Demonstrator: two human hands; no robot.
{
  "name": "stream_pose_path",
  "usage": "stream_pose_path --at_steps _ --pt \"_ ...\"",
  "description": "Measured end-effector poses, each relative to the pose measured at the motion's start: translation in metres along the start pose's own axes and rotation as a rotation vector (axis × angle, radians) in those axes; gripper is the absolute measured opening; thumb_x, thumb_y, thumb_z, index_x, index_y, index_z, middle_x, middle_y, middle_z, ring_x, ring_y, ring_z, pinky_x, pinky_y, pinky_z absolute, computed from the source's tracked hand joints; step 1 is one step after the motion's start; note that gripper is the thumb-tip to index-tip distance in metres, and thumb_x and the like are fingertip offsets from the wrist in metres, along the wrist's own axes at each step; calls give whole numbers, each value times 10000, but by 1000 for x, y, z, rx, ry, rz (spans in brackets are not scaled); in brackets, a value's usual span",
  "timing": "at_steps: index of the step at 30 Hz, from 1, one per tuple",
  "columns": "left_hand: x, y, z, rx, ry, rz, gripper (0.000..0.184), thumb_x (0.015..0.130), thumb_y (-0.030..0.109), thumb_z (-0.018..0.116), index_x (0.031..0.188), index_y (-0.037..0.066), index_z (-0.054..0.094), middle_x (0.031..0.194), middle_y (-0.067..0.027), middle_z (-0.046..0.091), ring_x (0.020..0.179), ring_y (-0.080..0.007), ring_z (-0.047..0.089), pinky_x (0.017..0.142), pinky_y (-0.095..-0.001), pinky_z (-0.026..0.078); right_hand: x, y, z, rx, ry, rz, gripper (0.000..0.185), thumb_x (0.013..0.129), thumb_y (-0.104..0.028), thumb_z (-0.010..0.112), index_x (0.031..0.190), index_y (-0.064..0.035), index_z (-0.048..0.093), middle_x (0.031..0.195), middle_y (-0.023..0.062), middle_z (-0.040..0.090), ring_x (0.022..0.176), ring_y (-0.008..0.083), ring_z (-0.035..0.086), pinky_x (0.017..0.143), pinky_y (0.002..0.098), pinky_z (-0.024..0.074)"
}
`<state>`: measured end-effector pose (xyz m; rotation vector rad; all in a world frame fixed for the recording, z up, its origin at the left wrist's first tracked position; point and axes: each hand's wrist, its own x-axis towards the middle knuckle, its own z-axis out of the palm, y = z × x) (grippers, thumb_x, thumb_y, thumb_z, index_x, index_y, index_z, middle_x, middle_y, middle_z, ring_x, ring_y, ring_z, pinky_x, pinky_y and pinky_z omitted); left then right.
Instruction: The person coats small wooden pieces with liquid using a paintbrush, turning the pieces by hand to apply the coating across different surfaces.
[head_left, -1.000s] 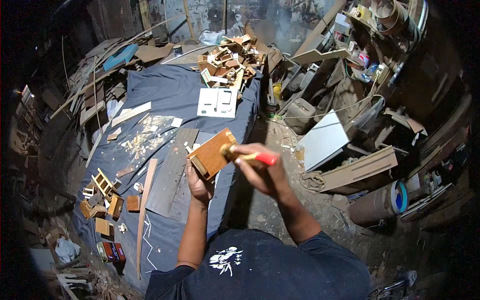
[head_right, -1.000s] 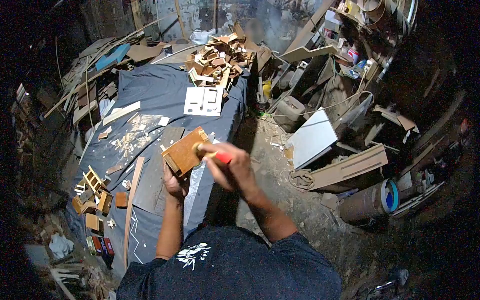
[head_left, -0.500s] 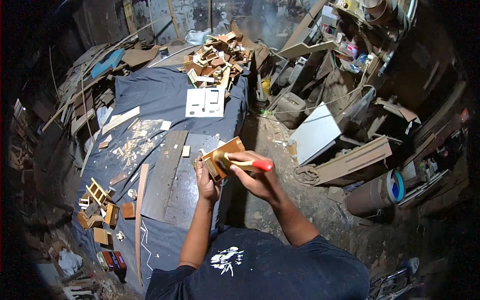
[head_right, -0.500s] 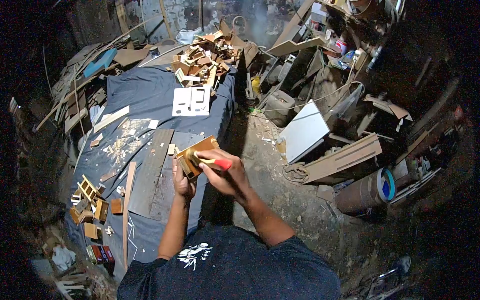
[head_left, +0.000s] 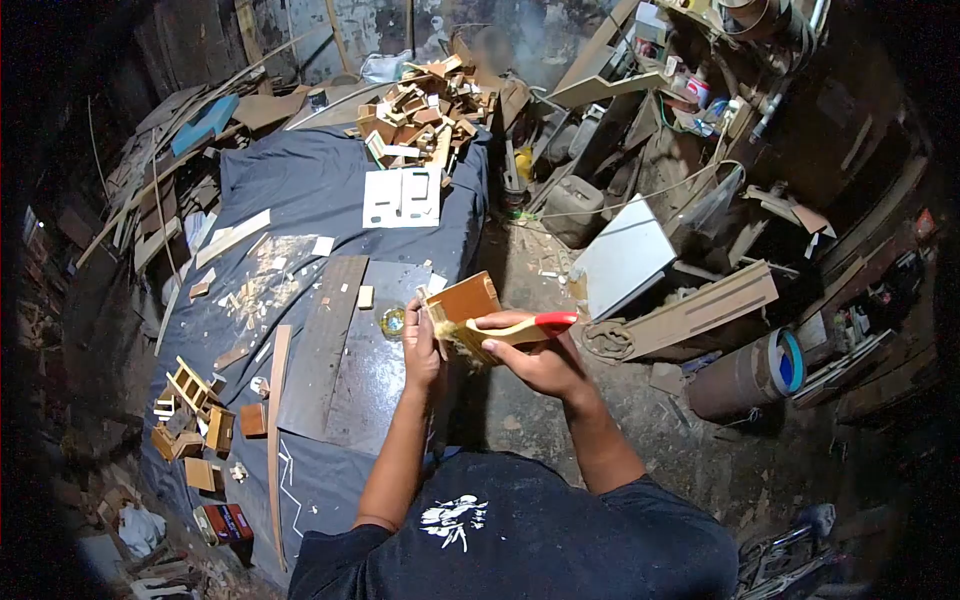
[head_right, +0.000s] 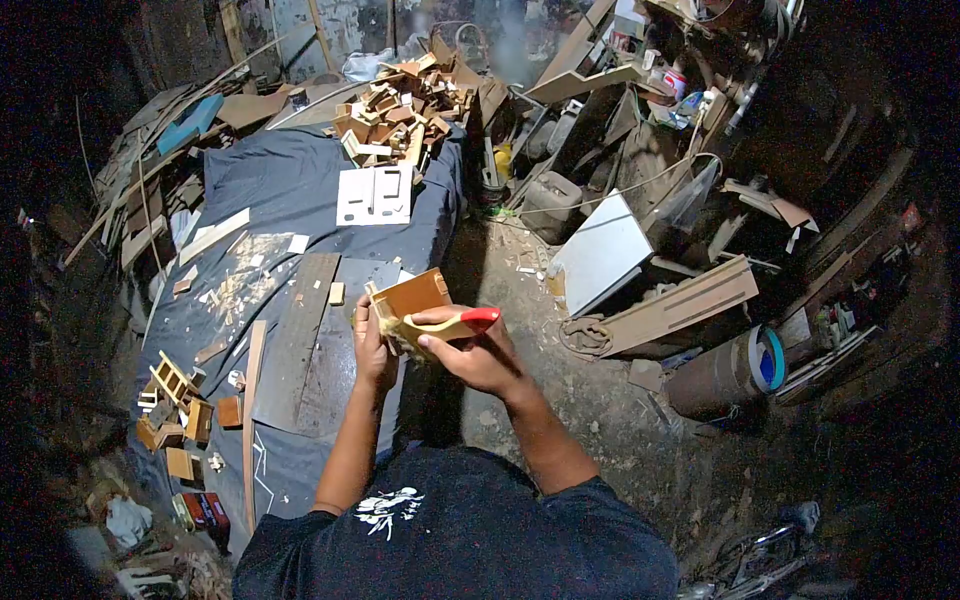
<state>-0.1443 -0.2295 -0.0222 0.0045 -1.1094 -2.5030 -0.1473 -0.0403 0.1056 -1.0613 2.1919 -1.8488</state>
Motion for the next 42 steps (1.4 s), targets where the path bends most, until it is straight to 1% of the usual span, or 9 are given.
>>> stream_pose_path --at_steps 7,13,17,23,27,32,36,40,42 --pt "-8 -10 -12 146 -96 -3 332 1046 274 468 1345 139 415 1189 -55 607 1060 -163 618 891 -322 518 7 20 12 169 214 17 275 907 -52 654 1172 18 640 1126 92 667 1027 140 613 898 265 489" --pt "-10 13 -11 57 35 -33 267 1039 209 488 1275 89 456 1110 -62 624 982 -117 611 853 -277 508 -1 24 1 -65 -61 115 286 899 -56 648 1177 8 642 1124 86 668 992 141 620 840 287 513" --pt "-10 8 -16 322 -64 3 276 1035 235 508 1252 66 490 1159 -32 586 1011 -84 567 869 -254 487 13 25 23 165 269 36 286 912 -69 649 1183 20 636 1134 100 668 1038 163 616 911 282 479" --pt "0 15 -27 120 13 -67 327 1037 277 485 1335 155 429 1140 -39 631 988 -144 648 790 -298 556 7 22 17 167 55 202 256 892 -77 674 1128 19 666 1093 98 683 987 155 635 869 285 507" --pt "-3 16 -33 42 -9 -104 342 1041 291 463 1352 157 418 1160 -35 622 1006 -158 651 803 -303 563 7 51 -3 148 217 307 260 887 -61 670 1140 -4 656 1093 75 694 973 135 648 864 275 512" --pt "-9 3 -23 -16 -26 -144 347 1034 294 476 1352 161 427 1173 -36 618 1016 -166 652 801 -315 576 1 45 10 67 406 129 266 887 -52 669 1145 13 657 1063 84 689 947 121 635 836 257 515" --pt "-14 6 -13 -50 -64 -152 359 1037 263 487 1349 108 405 1162 -53 607 1041 -165 624 895 -317 522 -4 38 19 164 222 76 273 895 -53 668 1161 4 645 1126 86 656 1026 160 616 907 289 488" --pt "-13 12 -23 -61 -44 -143 366 1037 278 486 1359 123 406 1163 -50 606 1037 -158 628 882 -321 527 1 63 -2 60 470 202 262 909 -61 657 1162 8 653 1059 64 689 887 96 632 786 239 513" --pt "-14 15 -26 -57 -20 -138 354 1042 289 472 1351 126 418 1151 -42 610 1033 -148 624 880 -313 520 0 59 -5 -81 560 139 250 891 -49 668 1135 0 667 1063 90 701 939 163 660 835 276 518"
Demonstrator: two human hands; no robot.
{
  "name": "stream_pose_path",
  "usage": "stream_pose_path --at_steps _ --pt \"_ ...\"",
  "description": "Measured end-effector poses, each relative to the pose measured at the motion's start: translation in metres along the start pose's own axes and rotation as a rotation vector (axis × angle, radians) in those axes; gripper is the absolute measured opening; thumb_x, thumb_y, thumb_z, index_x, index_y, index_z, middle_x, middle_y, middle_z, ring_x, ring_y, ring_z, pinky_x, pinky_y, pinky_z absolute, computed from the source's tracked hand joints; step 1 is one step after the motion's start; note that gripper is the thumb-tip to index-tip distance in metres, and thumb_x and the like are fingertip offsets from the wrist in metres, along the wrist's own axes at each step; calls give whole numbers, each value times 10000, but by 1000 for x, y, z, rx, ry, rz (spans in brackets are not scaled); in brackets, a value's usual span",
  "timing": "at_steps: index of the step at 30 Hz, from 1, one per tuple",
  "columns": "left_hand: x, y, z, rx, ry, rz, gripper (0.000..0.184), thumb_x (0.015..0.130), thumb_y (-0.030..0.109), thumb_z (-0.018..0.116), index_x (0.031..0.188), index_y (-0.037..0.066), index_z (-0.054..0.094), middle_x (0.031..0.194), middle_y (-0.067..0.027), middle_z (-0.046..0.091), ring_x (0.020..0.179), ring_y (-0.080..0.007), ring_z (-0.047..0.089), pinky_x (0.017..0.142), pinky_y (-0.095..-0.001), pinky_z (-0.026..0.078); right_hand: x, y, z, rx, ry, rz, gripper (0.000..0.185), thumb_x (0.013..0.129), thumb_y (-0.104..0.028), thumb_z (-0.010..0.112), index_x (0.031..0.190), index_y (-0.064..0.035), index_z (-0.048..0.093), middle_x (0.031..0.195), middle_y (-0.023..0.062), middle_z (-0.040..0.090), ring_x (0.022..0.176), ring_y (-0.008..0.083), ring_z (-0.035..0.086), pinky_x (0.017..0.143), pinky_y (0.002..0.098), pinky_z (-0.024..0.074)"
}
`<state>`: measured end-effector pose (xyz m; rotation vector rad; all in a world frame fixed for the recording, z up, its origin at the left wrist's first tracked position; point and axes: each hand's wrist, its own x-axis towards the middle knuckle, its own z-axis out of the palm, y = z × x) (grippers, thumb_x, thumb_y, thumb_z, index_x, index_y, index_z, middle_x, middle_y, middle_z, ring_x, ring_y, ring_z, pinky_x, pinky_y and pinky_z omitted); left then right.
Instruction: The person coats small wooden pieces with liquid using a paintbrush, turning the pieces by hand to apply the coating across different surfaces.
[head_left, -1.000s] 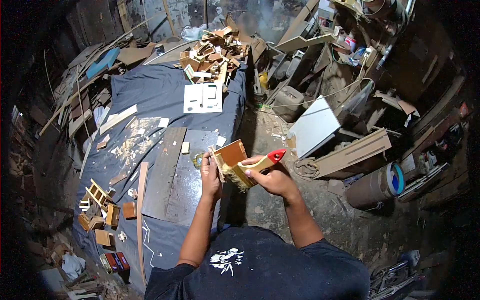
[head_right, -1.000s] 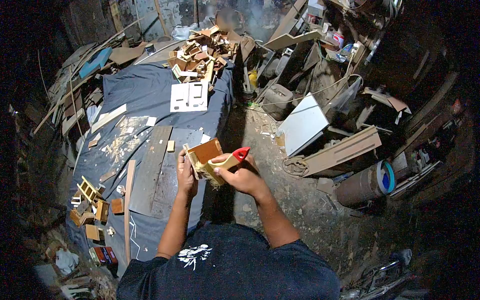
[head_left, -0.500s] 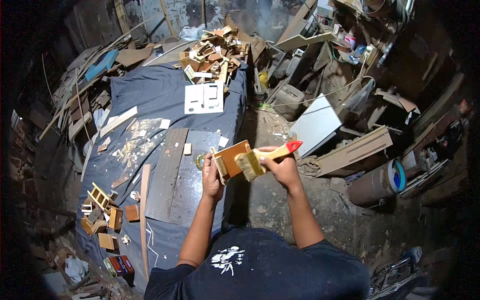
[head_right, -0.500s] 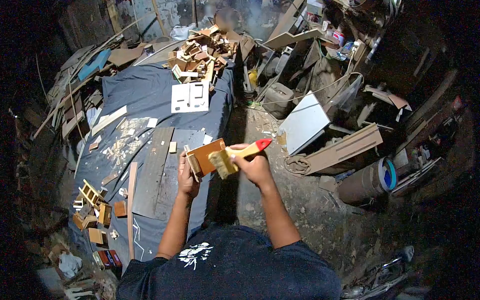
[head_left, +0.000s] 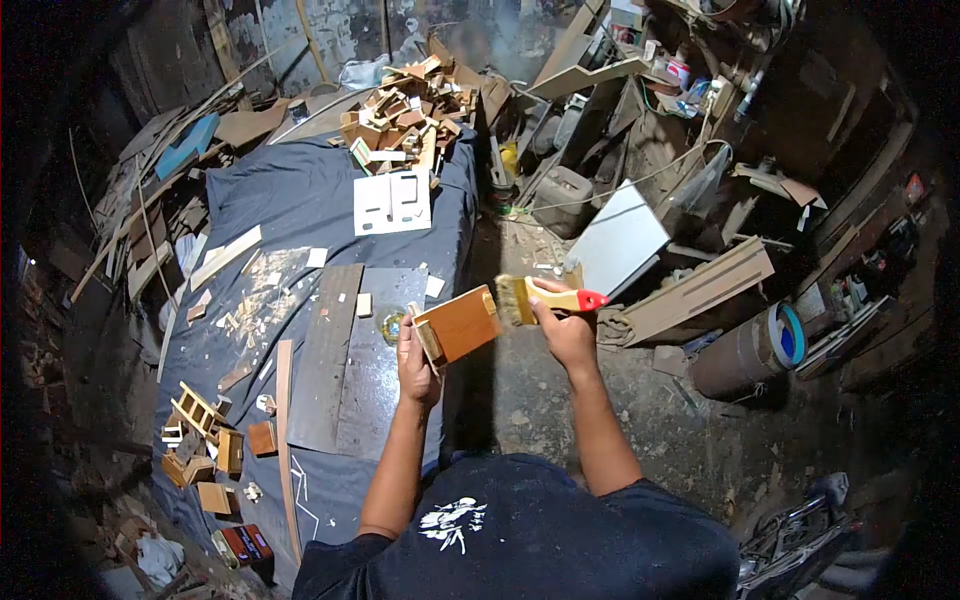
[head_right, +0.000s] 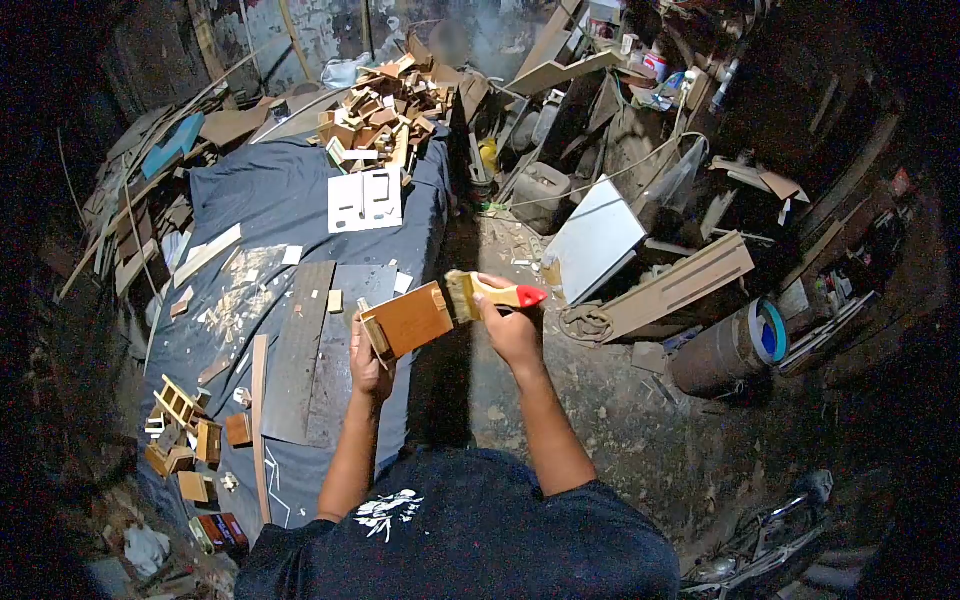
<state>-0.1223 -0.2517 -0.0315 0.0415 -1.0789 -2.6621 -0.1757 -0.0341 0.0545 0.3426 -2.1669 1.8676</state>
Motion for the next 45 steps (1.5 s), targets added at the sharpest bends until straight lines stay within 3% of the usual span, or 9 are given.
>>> stream_pose_path --at_steps 3,7,11,16,19,27,32,36,45 --pt "1 0 -5 57 -55 22 345 1044 285 467 1344 121 427 1141 -40 614 1032 -147 623 879 -311 520 -4 -12 4 -99 24 -219 235 837 3 691 1072 5 693 1076 132 706 977 249 677 883 324 516" --pt "1 7 -1 31 9 26 315 1044 283 461 1318 130 442 1146 -41 620 1035 -161 642 857 -323 550 -18 -28 9 -371 -254 -514 254 810 17 701 1061 -23 707 1054 142 712 981 273 686 861 351 531" --pt "1 25 5 -18 97 42 312 1050 296 412 1323 147 429 1163 -49 620 972 -181 673 740 -318 598 -20 -40 -9 -120 -525 -258 264 806 -14 718 1069 -25 702 1039 139 719 960 248 696 836 352 540" --pt "4 22 -12 -58 -7 65 394 1044 243 420 1413 111 379 1201 -97 612 1031 -221 666 834 -362 593 -5 -44 -5 -226 -204 -369 228 829 -37 690 1056 -23 696 1044 148 706 979 287 687 863 347 533" --pt "9 24 -9 -112 2 95 375 1041 238 423 1391 106 400 1196 -100 610 1026 -226 666 826 -362 594 -7 -47 0 -344 -318 -606 277 776 36 697 1048 -21 692 1029 146 711 945 288 687 826 350 530" --pt "11 35 -3 -96 36 80 348 1042 284 417 1338 102 438 1172 -96 617 1024 -228 658 849 -357 576 5 -55 -7 -200 -506 -569 269 774 15 716 1039 -28 695 1021 132 713 947 293 690 843 355 539" --pt "11 38 -2 -98 4 121 338 1042 273 419 1332 99 441 1187 -99 611 1038 -229 650 874 -360 562 17 -43 -8 -326 -351 -562 287 784 46 694 1058 -41 700 1051 135 713 977 291 687 860 356 530" --pt "12 38 -2 -114 2 119 349 1044 277 418 1334 84 436 1198 -103 607 1040 -223 652 861 -359 568 13 -47 -3 -184 -528 -593 362 736 62 701 1072 -74 712 1070 103 719 1033 267 673 908 363 504" --pt "13 40 -8 -105 24 94 397 1044 335 419 1336 68 452 1162 -94 632 1024 -207 656 859 -358 561 21 -42 -4 -283 -392 -597 295 781 28 696 1065 -52 706 1069 119 714 1008 273 682 890 360 509"
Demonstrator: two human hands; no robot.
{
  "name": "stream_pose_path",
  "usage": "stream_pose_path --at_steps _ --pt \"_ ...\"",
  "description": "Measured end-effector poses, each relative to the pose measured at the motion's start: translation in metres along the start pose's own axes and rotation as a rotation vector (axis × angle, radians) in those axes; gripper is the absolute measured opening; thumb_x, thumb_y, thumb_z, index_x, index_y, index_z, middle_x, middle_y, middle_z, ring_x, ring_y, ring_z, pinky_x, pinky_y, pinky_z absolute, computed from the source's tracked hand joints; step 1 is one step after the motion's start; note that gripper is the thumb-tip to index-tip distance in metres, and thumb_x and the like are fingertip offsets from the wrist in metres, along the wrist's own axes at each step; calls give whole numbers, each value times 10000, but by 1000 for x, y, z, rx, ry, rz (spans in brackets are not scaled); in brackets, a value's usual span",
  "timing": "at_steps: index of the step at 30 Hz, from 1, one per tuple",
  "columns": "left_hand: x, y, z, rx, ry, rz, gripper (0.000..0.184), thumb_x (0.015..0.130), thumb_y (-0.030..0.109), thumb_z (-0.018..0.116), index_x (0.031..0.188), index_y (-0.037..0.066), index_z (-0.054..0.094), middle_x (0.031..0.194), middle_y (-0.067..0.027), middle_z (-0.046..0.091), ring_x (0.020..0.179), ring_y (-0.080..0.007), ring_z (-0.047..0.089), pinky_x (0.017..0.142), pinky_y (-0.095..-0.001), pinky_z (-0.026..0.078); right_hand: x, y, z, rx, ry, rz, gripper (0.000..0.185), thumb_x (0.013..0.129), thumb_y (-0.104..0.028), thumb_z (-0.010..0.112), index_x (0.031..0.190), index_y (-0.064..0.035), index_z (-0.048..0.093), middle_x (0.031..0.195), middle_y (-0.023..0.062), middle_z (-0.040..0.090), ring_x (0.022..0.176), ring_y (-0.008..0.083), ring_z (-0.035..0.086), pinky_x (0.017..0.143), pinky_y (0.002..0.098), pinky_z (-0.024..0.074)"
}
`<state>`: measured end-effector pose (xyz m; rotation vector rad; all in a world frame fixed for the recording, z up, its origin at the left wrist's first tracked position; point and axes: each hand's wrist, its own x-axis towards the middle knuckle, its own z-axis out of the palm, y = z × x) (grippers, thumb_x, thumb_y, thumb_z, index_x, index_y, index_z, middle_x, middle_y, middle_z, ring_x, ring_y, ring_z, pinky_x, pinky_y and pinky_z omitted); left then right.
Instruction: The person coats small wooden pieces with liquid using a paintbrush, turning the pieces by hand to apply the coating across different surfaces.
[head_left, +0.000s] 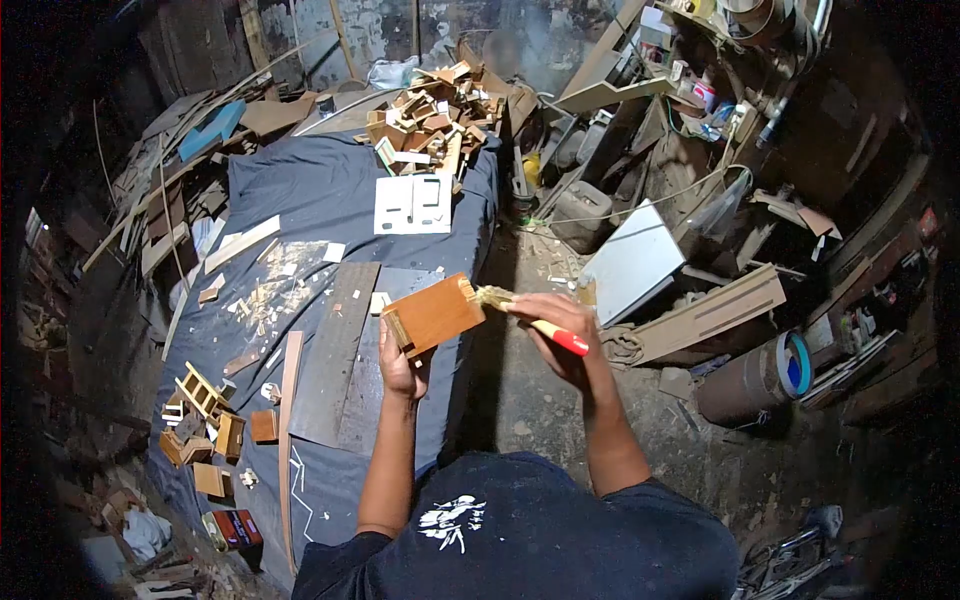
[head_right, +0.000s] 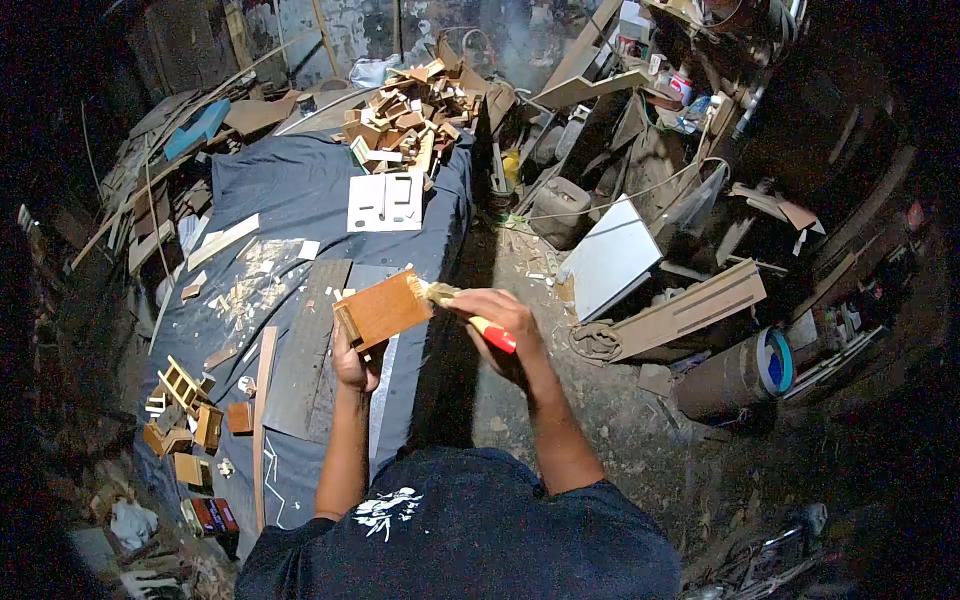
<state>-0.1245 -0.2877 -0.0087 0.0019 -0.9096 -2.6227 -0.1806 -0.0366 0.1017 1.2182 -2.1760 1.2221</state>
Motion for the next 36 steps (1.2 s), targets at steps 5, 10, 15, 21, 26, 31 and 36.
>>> stream_pose_path --at_steps 5,10,15,21,26,31,36 --pt "6 -6 -8 -147 13 -50 400 1036 349 402 1278 55 527 1141 -89 645 990 -210 661 832 -356 560 -10 -29 19 142 -188 29 246 805 -25 731 1048 -35 689 1040 119 712 946 282 693 826 370 544" --pt "10 -11 -28 -232 -3 -116 455 1030 347 383 1320 25 521 1218 -123 638 1042 -255 643 928 -372 524 -16 -17 4 179 -206 17 226 819 -31 727 1042 -27 690 1044 126 712 932 274 700 814 350 557" --pt "4 -26 -26 -247 -28 -194 447 1033 378 358 1335 94 525 1286 -89 611 1116 -248 613 1016 -459 466 -21 -8 -5 239 82 290 244 825 25 697 1069 11 695 1050 142 711 979 241 681 863 316 525" --pt "-2 -46 -8 -77 -3 -253 538 1020 372 390 1435 30 405 1396 -160 519 1243 -305 547 1045 -464 445 -41 11 9 293 276 406 263 858 -10 687 1120 1 677 1091 122 699 1006 213 660 892 306 506" --pt "-10 -57 25 124 -12 -278 408 1013 285 457 1363 76 442 1247 -82 596 1163 -224 589 980 -398 480 -55 19 1 286 333 500 280 884 -30 675 1162 3 652 1133 107 683 1036 179 640 910 297 495" --pt "-4 -89 27 328 -151 -313 377 964 138 574 1323 68 480 1159 -36 597 995 -115 602 844 -275 495 -56 11 -11 307 327 520 257 876 -21 675 1132 7 662 1111 121 689 1029 196 651 902 307 501" --pt "1 -110 57 588 -310 -71 325 950 102 609 1254 12 537 1149 -48 602 1038 -117 570 931 -285 459 -63 16 -37 216 212 438 262 836 -18 702 1098 -26 690 1053 126 712 982 209 678 873 325 515"
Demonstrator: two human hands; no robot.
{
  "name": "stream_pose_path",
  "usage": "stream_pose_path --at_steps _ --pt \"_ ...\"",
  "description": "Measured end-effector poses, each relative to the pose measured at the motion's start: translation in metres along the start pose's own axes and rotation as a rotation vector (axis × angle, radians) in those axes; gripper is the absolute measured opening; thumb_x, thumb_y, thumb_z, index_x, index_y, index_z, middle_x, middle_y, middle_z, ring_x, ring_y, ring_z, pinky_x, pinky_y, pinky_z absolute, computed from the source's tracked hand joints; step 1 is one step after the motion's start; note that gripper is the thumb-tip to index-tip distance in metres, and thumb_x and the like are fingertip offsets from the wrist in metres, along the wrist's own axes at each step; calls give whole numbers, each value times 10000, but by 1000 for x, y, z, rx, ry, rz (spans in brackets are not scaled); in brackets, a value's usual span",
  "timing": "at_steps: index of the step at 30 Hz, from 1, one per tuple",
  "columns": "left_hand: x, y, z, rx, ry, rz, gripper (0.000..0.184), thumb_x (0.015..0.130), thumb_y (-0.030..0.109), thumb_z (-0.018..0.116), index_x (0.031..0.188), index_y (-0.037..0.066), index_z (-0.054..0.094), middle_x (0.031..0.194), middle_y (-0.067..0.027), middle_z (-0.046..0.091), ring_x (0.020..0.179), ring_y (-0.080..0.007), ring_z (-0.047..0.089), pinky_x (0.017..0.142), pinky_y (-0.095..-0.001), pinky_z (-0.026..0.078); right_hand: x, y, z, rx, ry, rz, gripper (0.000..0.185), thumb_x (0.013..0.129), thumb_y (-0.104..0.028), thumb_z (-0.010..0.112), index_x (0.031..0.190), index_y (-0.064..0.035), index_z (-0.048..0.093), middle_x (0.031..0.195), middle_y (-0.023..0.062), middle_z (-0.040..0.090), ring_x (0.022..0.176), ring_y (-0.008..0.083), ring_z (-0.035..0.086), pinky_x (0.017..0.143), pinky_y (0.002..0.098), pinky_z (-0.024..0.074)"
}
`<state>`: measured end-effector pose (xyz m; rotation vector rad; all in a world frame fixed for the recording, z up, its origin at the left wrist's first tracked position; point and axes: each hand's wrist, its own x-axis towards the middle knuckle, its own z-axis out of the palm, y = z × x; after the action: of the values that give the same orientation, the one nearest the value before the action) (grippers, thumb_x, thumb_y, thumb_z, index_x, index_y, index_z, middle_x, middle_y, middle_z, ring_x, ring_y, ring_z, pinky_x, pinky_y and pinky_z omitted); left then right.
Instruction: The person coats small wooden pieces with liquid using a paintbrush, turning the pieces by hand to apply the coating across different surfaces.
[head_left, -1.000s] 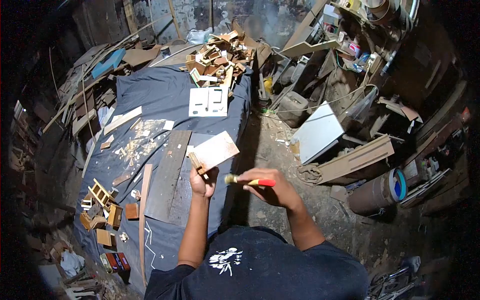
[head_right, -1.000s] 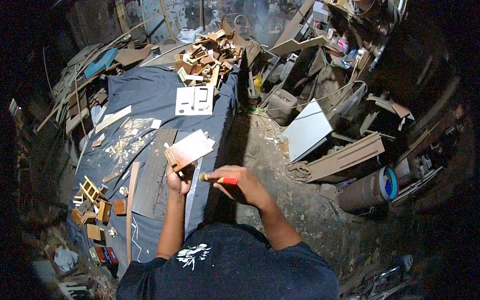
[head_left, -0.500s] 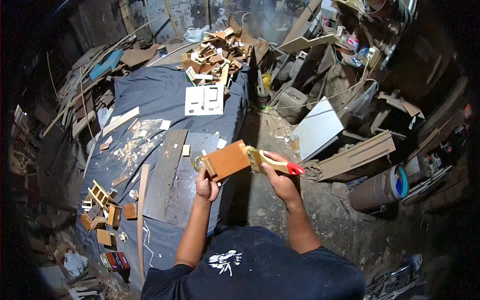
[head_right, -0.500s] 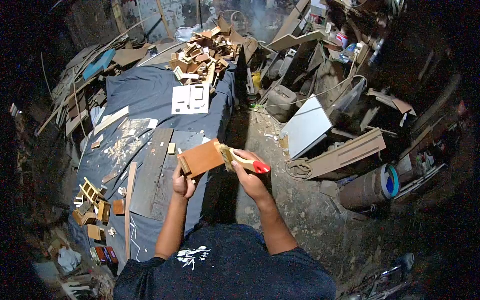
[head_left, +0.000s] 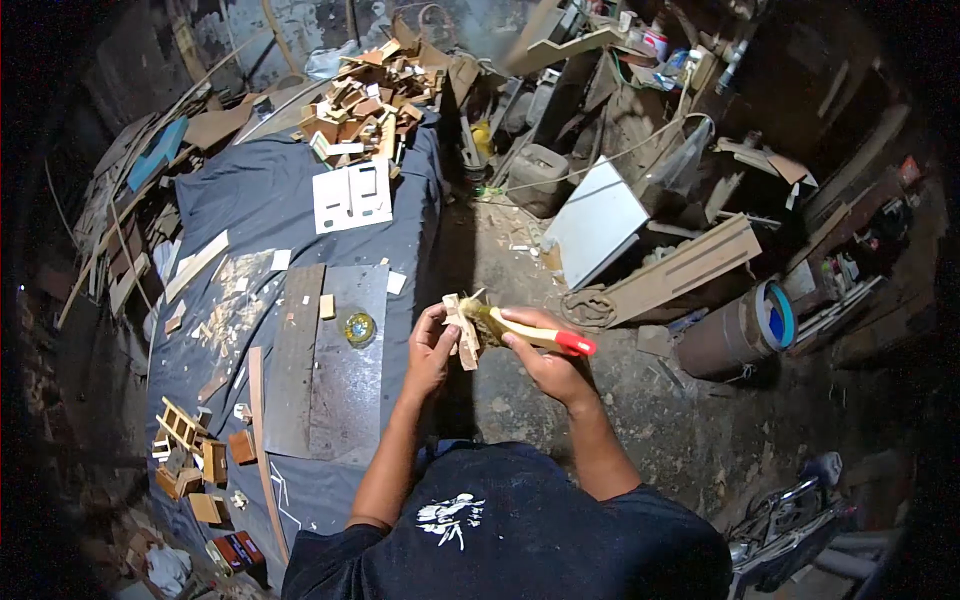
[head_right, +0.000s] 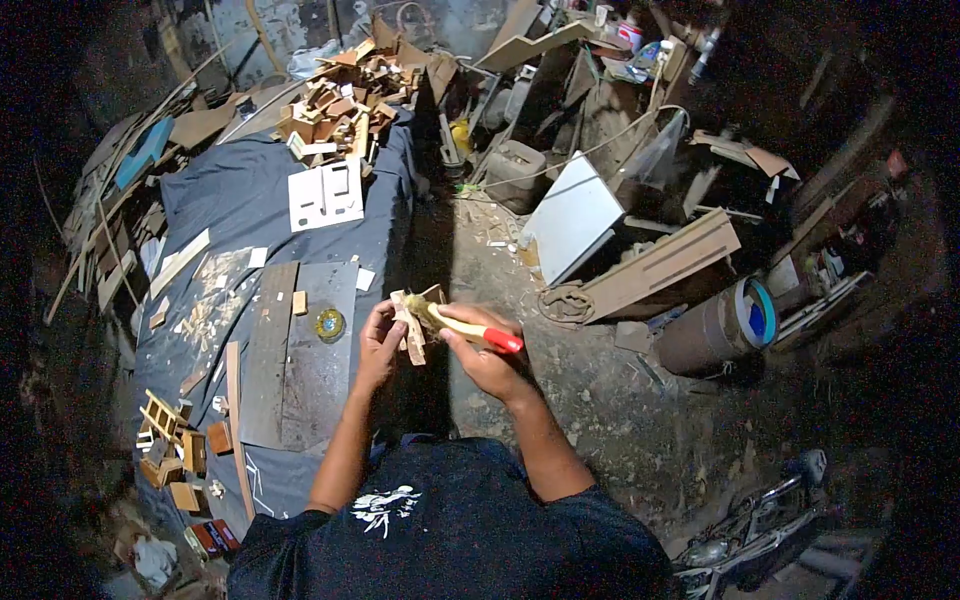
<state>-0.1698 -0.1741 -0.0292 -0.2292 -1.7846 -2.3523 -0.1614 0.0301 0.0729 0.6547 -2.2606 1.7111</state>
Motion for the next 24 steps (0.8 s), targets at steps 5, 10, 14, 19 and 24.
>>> stream_pose_path --at_steps 5,10,14,19,24 --pt "15 -9 23 30 16 -14 295 951 83 606 1227 1 541 1115 -54 613 1014 -116 580 903 -279 472 -12 11 -49 -65 -112 183 273 824 -10 693 1097 -5 684 1057 134 711 985 210 679 862 303 515" --pt "20 -2 70 156 -49 -50 241 932 50 629 1160 -5 572 1045 -40 635 896 -103 621 809 -248 503 -14 9 -66 4 182 177 254 834 -16 684 1085 24 671 1036 139 697 961 213 670 854 307 510" --pt "27 3 106 417 43 100 200 912 46 651 1097 -10 598 928 -70 691 837 -105 657 743 -256 521 -19 20 -82 -87 89 -19 232 833 -37 678 1061 4 680 989 146 698 894 266 688 787 345 533" --pt "32 -4 138 448 95 110 185 900 42 654 1067 -10 593 945 -86 707 840 -114 667 736 -264 522 -16 30 -124 -149 25 20 228 839 -39 699 1059 17 683 1043 146 699 935 244 681 825 333 524" --pt "34 1 176 545 126 134 180 884 25 651 1052 -8 598 922 -95 712 843 -132 679 740 -267 523 -5 28 -146 -112 151 -43 220 840 -60 697 1051 4 690 1011 154 704 920 256 686 826 329 525"
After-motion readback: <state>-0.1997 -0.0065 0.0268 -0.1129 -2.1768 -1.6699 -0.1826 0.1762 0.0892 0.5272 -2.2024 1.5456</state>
